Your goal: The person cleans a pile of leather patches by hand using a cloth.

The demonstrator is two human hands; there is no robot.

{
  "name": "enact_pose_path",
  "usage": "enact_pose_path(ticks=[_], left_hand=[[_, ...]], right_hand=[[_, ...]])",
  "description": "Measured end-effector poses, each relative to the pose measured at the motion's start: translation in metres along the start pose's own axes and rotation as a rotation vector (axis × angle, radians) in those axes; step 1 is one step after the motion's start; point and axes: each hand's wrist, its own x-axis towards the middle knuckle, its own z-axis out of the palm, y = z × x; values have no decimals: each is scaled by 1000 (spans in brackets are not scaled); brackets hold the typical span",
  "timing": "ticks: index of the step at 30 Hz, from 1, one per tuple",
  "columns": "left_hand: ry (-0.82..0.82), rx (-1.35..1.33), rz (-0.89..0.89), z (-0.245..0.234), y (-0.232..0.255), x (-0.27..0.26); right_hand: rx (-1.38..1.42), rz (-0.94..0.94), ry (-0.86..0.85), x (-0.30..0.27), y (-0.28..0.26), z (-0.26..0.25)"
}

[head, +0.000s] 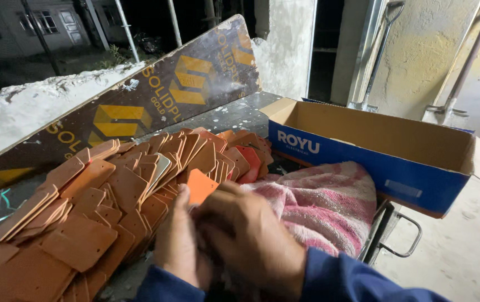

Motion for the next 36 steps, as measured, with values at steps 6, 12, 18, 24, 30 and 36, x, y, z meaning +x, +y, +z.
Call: enact_pose_path(ticks=[6, 12, 18, 24, 30, 36], left_hand=[[60, 2, 44, 20, -5, -9], [58, 18, 0, 32, -1, -13], [58, 142, 159, 3, 23, 10], [73, 112, 365, -13, 60, 15], [-10, 18, 384, -3, 70, 30], [-12, 56, 409, 32, 12, 51]], right_hand=[[-94, 122, 68, 22, 30, -3], [-155, 92, 109, 25, 26, 3], [-47, -51, -122, 11, 6, -12], [-240, 79, -395, 27, 47, -30], [-98, 358, -299, 59, 56, -53], [578, 875, -217, 79, 58, -85]])
